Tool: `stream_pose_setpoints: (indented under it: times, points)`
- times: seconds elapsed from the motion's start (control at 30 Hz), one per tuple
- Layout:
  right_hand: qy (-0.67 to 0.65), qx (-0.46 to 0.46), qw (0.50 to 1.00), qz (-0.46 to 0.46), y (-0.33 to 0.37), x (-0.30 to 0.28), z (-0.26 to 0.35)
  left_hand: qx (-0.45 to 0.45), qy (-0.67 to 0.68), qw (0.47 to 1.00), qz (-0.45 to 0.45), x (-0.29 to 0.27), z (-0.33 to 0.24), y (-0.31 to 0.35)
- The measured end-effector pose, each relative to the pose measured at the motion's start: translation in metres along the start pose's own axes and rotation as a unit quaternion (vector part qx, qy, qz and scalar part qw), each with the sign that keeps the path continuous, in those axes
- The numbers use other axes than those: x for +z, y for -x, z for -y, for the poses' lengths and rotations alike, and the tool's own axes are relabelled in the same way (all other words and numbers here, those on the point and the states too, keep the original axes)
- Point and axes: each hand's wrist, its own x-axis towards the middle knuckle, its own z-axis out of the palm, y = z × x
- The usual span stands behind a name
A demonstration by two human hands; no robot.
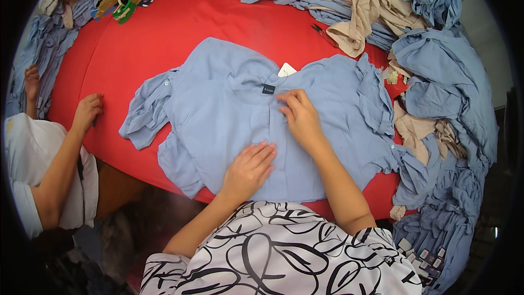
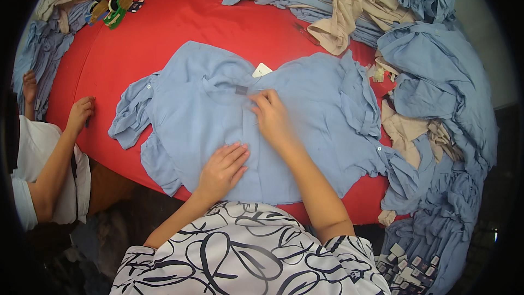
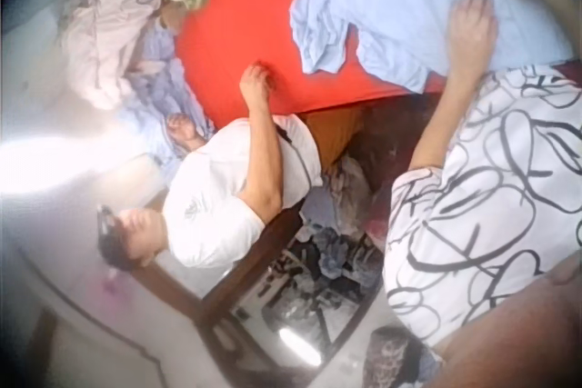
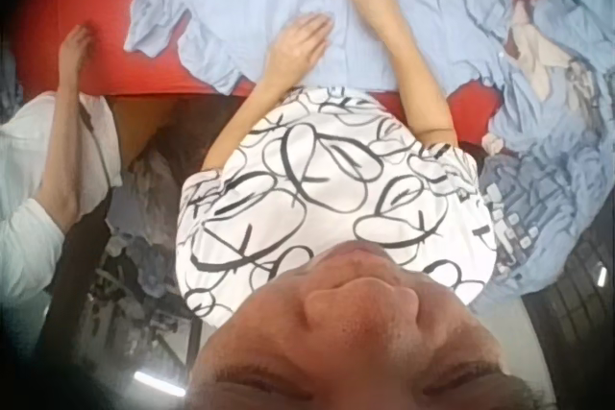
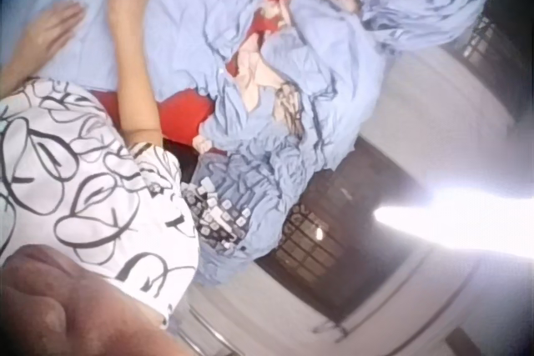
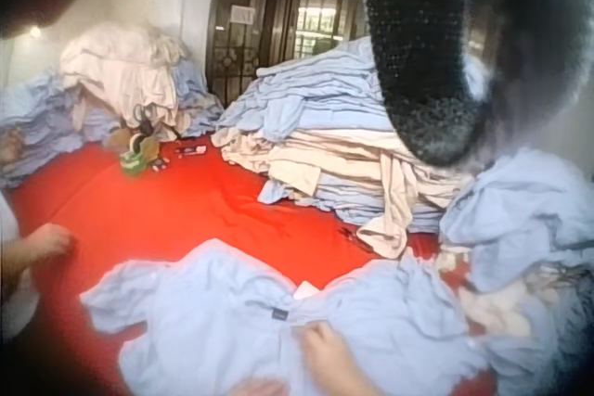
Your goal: The person folds light blue shirts one by one on a red table, smoothing the fabric and folding the sleeves before stacking them.
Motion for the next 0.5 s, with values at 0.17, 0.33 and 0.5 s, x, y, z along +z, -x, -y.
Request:
stream_pose_setpoints:
  times: [0.17, 0.33, 0.5]
  points:
    - [0.166, -0.092, 0.981, 0.038, 0.037, -0.004, 0.031, -0.003, 0.007, 1.000, -0.009, 0.000, -0.002, 0.003]
    - [0.219, -0.086, 0.972, 0.024, 0.055, 0.019, 0.028, 0.002, 0.007, 1.000, 0.001, 0.000, -0.005, 0.006]
    - [0.206, -0.085, 0.975, 0.024, 0.055, 0.019, 0.029, 0.005, 0.006, 1.000, -0.003, 0.001, -0.004, 0.008]
